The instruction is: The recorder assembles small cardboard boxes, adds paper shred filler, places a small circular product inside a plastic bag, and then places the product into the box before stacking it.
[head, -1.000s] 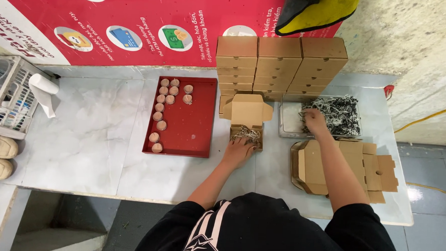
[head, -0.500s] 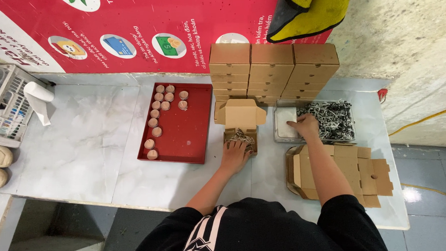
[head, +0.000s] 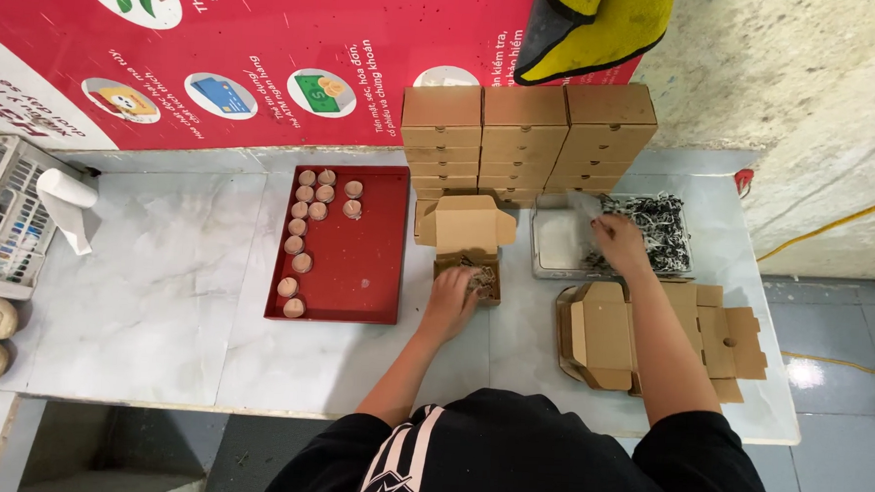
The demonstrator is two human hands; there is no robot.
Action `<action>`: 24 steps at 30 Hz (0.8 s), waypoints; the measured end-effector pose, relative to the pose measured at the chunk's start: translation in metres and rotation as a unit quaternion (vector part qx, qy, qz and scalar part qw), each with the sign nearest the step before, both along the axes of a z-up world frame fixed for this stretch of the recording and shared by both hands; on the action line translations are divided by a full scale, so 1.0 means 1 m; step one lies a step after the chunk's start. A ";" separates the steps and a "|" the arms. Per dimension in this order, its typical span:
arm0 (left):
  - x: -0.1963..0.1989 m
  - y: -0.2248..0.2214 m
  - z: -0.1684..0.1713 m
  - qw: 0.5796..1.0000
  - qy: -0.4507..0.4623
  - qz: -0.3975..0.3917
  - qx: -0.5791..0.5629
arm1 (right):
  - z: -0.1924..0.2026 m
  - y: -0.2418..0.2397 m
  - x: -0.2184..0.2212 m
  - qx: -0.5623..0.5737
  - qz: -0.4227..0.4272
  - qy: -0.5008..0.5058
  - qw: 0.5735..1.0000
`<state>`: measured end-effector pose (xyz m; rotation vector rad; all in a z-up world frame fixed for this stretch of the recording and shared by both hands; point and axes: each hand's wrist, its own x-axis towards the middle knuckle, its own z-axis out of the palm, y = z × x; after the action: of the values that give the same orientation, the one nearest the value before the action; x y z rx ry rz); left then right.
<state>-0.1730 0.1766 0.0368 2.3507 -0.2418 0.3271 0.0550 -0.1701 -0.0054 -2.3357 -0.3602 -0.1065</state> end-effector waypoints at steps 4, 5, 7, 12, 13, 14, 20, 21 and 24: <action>0.003 0.002 0.026 0.999 0.005 0.024 -0.036 | 0.044 0.010 -0.019 0.104 -0.031 -0.047 0.993; 0.004 0.004 0.028 0.998 0.005 0.028 -0.047 | 0.058 0.013 -0.026 0.155 -0.051 -0.020 0.986; 0.009 0.006 0.030 0.998 0.005 0.033 -0.058 | 0.077 0.019 -0.037 0.205 -0.071 0.006 0.976; 0.027 0.008 0.047 0.993 -0.031 0.033 -0.109 | 0.097 0.044 -0.060 0.377 -0.025 0.095 0.921; 0.027 0.004 0.066 0.993 -0.032 0.034 -0.109 | 0.101 0.052 -0.066 0.377 -0.024 0.095 0.921; 0.027 0.001 0.084 0.989 -0.015 0.021 -0.148 | 0.105 0.060 -0.072 0.417 -0.015 0.119 0.901; 0.045 -0.001 0.061 0.962 0.086 0.008 -0.259 | 0.121 0.104 -0.116 0.438 0.059 0.077 0.894; 0.054 0.003 0.034 0.934 0.180 -0.002 -0.309 | 0.126 0.111 -0.124 0.396 0.089 0.014 0.914; 0.053 0.013 0.046 0.770 0.432 -0.068 -0.464 | 0.171 0.128 -0.154 0.245 0.173 -0.152 0.942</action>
<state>-0.1203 0.1899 0.0826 1.2702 0.1828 -0.6073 -0.0988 -0.0416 0.1661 -1.7344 -0.7954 -0.3459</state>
